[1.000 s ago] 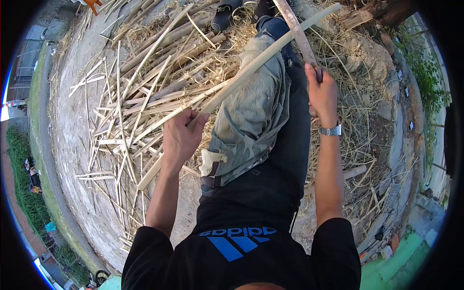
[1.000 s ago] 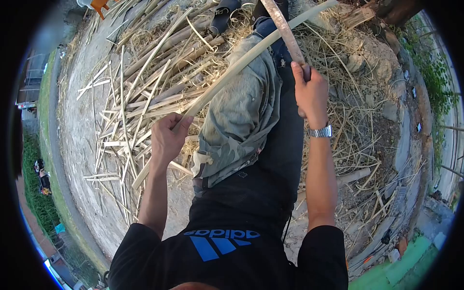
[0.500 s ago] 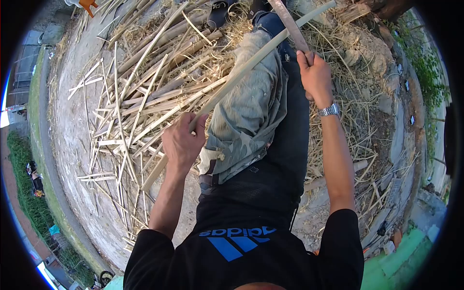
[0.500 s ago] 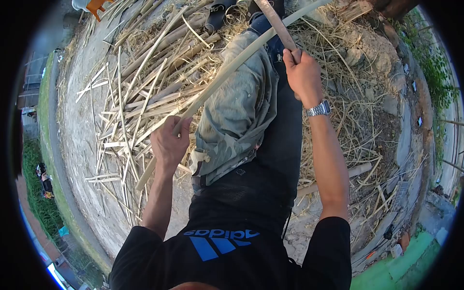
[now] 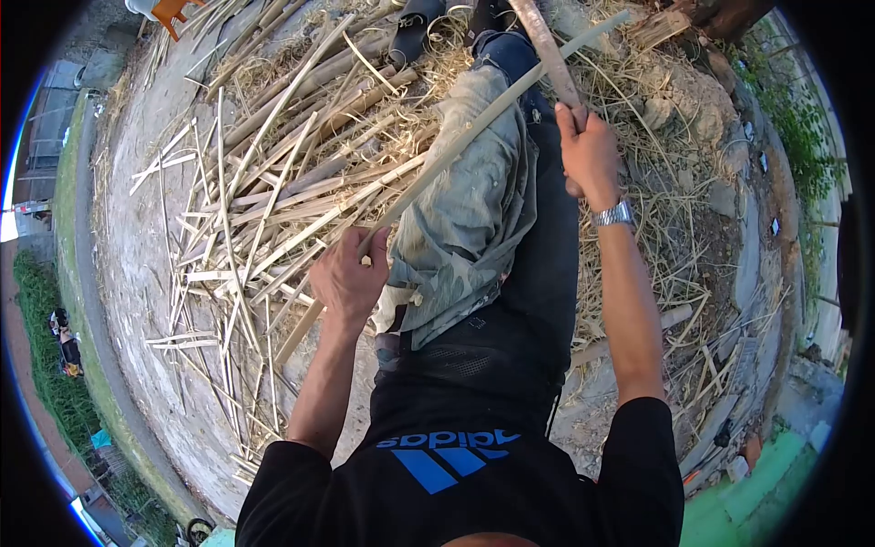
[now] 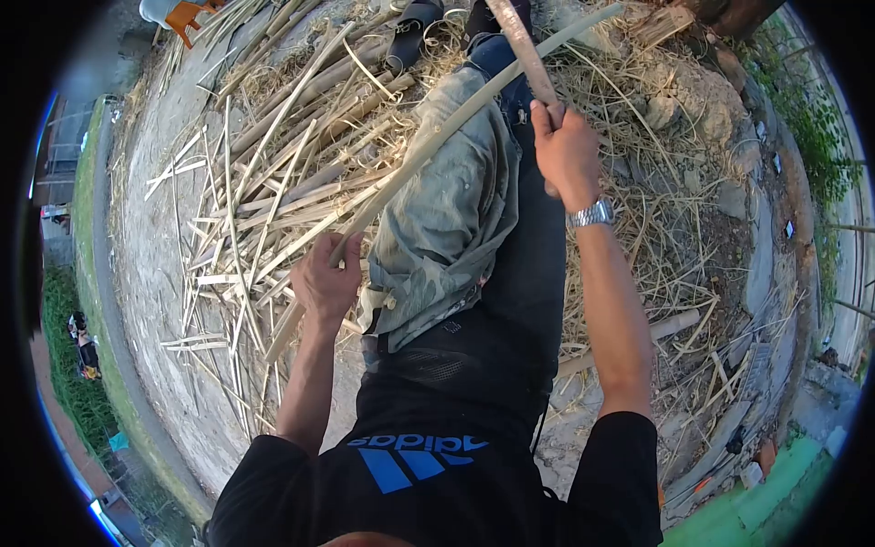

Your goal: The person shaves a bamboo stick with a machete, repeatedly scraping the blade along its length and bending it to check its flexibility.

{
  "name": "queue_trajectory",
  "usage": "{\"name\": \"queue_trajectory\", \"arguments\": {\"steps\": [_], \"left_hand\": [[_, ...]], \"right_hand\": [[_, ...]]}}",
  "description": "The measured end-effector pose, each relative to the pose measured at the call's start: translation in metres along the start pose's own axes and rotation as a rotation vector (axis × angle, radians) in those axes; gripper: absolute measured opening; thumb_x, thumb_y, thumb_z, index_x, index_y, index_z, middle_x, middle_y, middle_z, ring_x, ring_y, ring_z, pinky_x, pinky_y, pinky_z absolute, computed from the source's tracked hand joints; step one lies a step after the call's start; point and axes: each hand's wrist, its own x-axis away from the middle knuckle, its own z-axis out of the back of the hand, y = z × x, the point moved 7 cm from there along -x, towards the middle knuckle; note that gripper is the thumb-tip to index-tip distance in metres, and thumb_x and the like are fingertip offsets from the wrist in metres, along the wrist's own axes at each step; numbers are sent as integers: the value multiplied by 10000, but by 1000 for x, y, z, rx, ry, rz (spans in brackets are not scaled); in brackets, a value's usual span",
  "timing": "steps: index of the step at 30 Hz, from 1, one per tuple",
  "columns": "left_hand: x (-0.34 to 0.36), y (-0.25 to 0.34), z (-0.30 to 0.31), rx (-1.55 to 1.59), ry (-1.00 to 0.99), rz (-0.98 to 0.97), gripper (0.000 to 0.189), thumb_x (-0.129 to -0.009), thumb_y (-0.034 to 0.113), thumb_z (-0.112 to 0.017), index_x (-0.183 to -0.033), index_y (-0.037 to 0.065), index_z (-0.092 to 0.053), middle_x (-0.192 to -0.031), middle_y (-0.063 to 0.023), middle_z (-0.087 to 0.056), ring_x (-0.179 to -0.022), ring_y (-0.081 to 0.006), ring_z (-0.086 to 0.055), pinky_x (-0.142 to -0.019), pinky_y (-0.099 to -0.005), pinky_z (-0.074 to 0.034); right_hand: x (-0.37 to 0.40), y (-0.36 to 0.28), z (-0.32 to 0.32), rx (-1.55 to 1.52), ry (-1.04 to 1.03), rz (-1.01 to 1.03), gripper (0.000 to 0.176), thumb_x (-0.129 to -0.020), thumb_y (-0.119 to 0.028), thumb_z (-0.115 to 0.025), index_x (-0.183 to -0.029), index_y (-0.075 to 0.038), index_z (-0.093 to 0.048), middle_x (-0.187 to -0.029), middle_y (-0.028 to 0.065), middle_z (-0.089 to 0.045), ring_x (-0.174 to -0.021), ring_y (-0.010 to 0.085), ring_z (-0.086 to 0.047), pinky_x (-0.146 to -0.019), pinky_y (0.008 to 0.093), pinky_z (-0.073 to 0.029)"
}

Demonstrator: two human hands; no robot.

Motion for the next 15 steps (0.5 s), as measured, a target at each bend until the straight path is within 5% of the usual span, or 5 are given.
{"name": "queue_trajectory", "arguments": {"steps": [3,6,8,13,15], "left_hand": [[-8,3,1,-2,-39,62,293,-918,357,-764,-810,100,-674,-588,-95,-648,-528,-309,-651,-507,-406,-472],[-2,-1,-11,36,-102,153,313,-917,371,-759,-800,90,-685,-596,-108,-650,-538,-319,-654,-519,-410,-477],[4,-7,-12,69,-125,177,320,-917,375,-758,-796,87,-688,-599,-113,-651,-541,-323,-655,-523,-410,-478],[8,-8,-4,56,-79,166,330,-910,387,-764,-803,85,-687,-594,-114,-647,-543,-329,-651,-526,-408,-476],[2,-3,-2,20,-47,109,334,-909,390,-765,-803,83,-686,-593,-113,-648,-543,-328,-650,-526,-408,-474]], "right_hand": [[53,-17,-34,-44,-24,287,389,-992,-348,-677,-818,-11,-587,-650,194,-619,-633,436,-651,-555,472,-506],[115,-27,-60,-117,-335,293,375,-975,-320,-707,-844,0,-560,-660,208,-622,-655,446,-656,-568,480,-508],[119,-26,-59,-123,-360,280,381,-973,-332,-711,-843,-3,-567,-667,209,-626,-662,449,-657,-573,476,-509],[29,3,-14,-15,85,225,434,-1002,-383,-669,-795,-11,-586,-639,198,-615,-570,414,-620,-526,476,-470],[14,0,-9,34,48,128,442,-1003,-382,-666,-787,-5,-586,-643,200,-626,-586,411,-641,-535,471,-495]]}}
